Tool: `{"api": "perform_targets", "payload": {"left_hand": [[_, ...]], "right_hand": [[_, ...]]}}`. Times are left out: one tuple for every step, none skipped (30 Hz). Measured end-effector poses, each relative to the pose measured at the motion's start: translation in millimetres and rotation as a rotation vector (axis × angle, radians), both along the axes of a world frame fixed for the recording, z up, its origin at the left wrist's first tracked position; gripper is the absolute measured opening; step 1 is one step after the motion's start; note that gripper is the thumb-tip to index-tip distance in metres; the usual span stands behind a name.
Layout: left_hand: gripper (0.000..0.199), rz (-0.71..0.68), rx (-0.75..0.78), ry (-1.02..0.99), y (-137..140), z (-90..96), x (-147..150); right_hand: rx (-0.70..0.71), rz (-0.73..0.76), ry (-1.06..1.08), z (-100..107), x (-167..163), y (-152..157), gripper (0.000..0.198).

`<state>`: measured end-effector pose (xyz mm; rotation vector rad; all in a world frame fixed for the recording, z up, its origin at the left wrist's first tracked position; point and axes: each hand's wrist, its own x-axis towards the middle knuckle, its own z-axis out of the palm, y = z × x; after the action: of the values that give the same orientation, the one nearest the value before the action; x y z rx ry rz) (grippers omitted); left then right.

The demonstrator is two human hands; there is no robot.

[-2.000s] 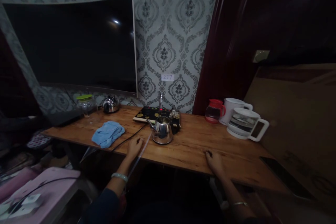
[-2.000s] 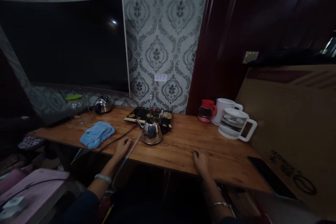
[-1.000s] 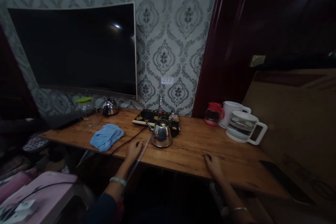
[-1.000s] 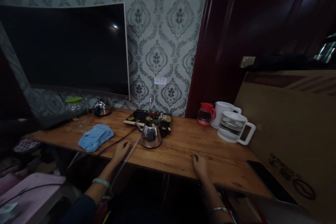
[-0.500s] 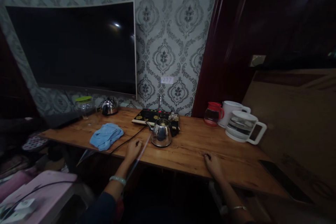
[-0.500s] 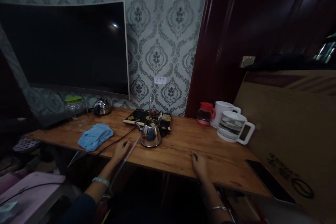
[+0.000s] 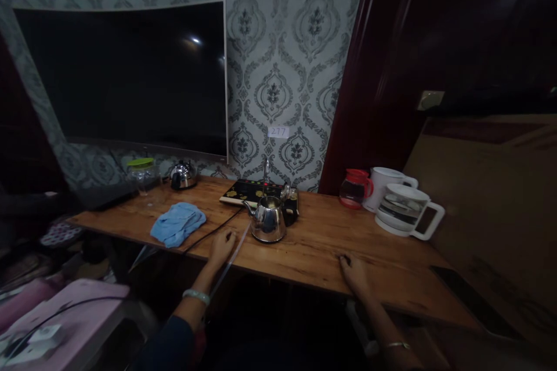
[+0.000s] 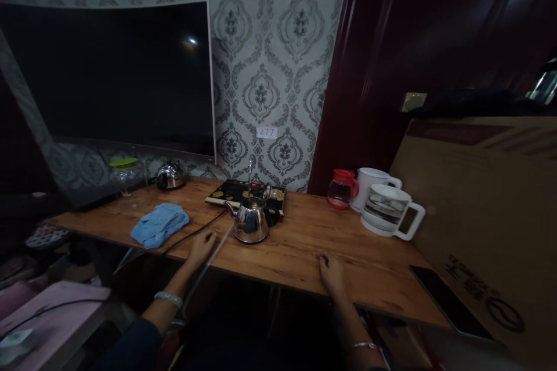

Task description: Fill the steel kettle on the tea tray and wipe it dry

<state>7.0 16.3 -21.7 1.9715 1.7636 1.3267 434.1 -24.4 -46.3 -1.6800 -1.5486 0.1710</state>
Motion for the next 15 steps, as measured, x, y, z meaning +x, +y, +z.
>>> {"api": "perform_targets", "payload": {"left_hand": [[0.031,0.003,-0.001,-0.003,0.3,-0.5,0.1],[0.031,0.008,-0.003,-0.005,0.5,-1.0,0.2],[0.031,0.013,-0.005,-0.008,0.6,-1.3,0.3],[0.031,0.017,-0.007,-0.009,0.7,-1.5,0.4],[0.031,0.02,-0.009,-0.009,0.7,-1.5,0.4],[0.031,0.021,-0.011,-0.007,0.6,-1.3,0.4],[0.03,0.019,-0.014,-0.004,0.4,-0.9,0.3],[0.03,0.014,-0.018,0.0,0.2,-0.3,0.2],[0.03,0.008,-0.023,0.003,0.0,0.3,0.0],[0.03,0.001,-0.029,0.005,-0.2,0.8,-0.1],[0.031,-0.004,-0.033,0.003,-0.3,1.2,-0.1],[0.031,-0.009,-0.034,-0.003,-0.4,1.4,-0.1],[0.032,-0.011,-0.033,-0.012,-0.3,1.4,-0.1],[0.032,-0.013,-0.03,-0.019,-0.2,1.1,-0.1],[0.031,-0.012,-0.027,-0.024,0.0,0.8,-0.1]], "right_hand": [[-0.001,0.007,-0.003,-0.1,0.6,0.1,0.027],[-0.003,0.013,-0.006,0.0,1.1,0.1,0.027],[-0.007,0.02,-0.007,0.0,1.5,0.1,0.026],[-0.011,0.026,-0.007,0.1,1.6,0.1,0.026],[-0.012,0.028,-0.006,0.1,1.5,0.2,0.026],[-0.008,0.028,-0.003,-0.1,1.2,0.3,0.026],[-0.002,0.023,0.001,-0.5,0.8,0.4,0.026],[0.002,0.012,0.004,-0.9,0.3,0.5,0.026],[0.004,0.001,0.005,-1.4,-0.2,0.5,0.026],[0.006,-0.008,0.005,-1.8,-0.5,0.4,0.026],[0.01,-0.009,0.003,-2.0,-0.7,0.2,0.026],[0.013,-0.004,-0.001,-2.1,-0.8,0.0,0.026],[0.017,0.004,-0.004,-2.0,-0.7,-0.4,0.026],[0.021,0.011,-0.006,-1.8,-0.5,-0.7,0.027],[0.024,0.016,-0.009,-1.6,-0.3,-0.9,0.027]]}}
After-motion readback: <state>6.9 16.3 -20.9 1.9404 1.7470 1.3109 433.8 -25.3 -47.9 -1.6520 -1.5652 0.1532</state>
